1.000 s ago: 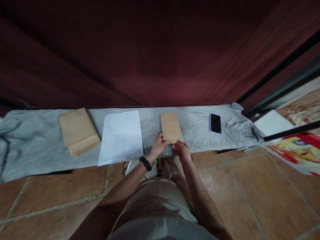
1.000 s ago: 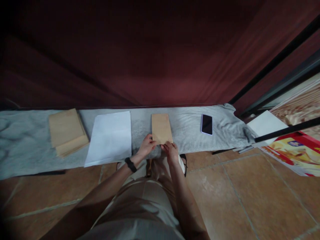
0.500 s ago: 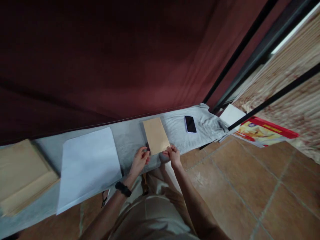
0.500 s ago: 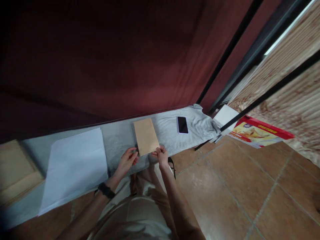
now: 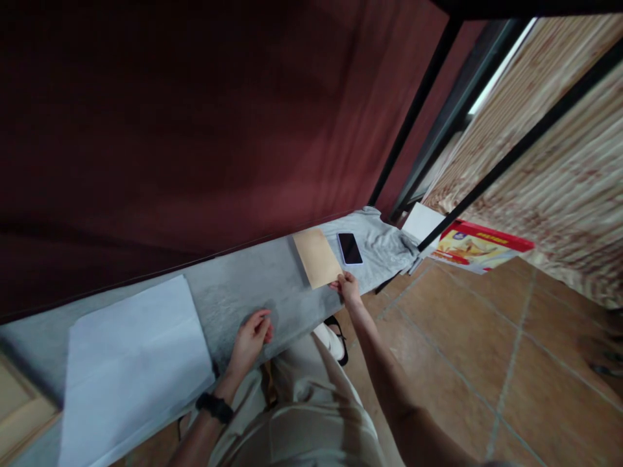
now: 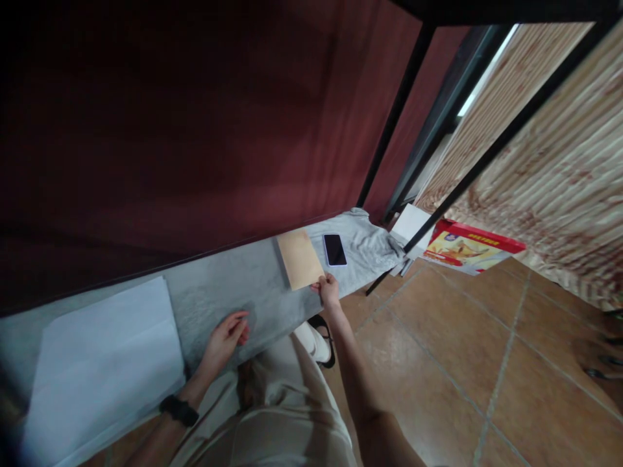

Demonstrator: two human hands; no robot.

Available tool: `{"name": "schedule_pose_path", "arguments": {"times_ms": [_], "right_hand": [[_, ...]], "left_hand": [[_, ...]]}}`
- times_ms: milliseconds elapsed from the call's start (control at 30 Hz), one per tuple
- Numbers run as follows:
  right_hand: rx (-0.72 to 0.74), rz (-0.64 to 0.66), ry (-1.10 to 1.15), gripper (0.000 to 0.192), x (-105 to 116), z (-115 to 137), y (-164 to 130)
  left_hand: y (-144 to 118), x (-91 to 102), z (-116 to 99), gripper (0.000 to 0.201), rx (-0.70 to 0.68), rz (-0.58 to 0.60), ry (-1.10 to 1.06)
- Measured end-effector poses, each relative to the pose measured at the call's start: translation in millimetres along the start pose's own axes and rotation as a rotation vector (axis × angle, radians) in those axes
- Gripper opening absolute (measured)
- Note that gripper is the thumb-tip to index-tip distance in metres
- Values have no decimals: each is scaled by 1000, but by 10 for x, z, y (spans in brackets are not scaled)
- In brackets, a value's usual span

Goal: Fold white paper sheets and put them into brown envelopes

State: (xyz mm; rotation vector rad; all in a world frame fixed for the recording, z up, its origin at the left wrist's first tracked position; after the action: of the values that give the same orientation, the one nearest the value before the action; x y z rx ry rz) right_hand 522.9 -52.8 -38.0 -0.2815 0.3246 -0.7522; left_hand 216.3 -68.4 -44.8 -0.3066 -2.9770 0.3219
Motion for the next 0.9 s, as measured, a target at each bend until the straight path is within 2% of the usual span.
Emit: {"name": "schedule_pose_path", "arguments": {"times_ms": [400, 900], "right_hand": [[5, -68, -10, 16, 91, 60, 319], [30, -79, -66, 23, 131, 120, 375]], "left_hand": [[-3, 13, 30, 62, -30, -10, 19], [-57, 7, 15, 54, -64, -11, 38]]}}
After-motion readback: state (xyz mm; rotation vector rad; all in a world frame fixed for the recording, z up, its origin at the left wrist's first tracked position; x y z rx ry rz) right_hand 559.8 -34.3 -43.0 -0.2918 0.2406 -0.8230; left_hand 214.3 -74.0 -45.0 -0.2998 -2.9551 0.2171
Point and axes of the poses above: each hand's wrist, its own y-axis towards the middle knuckle, its own x-axis out of the back of the hand, z = x × y, the point moved 1 cm from there along y, towards the middle knuckle, and after that the axes turned 1 degree about -y, right-handed, at the moved point
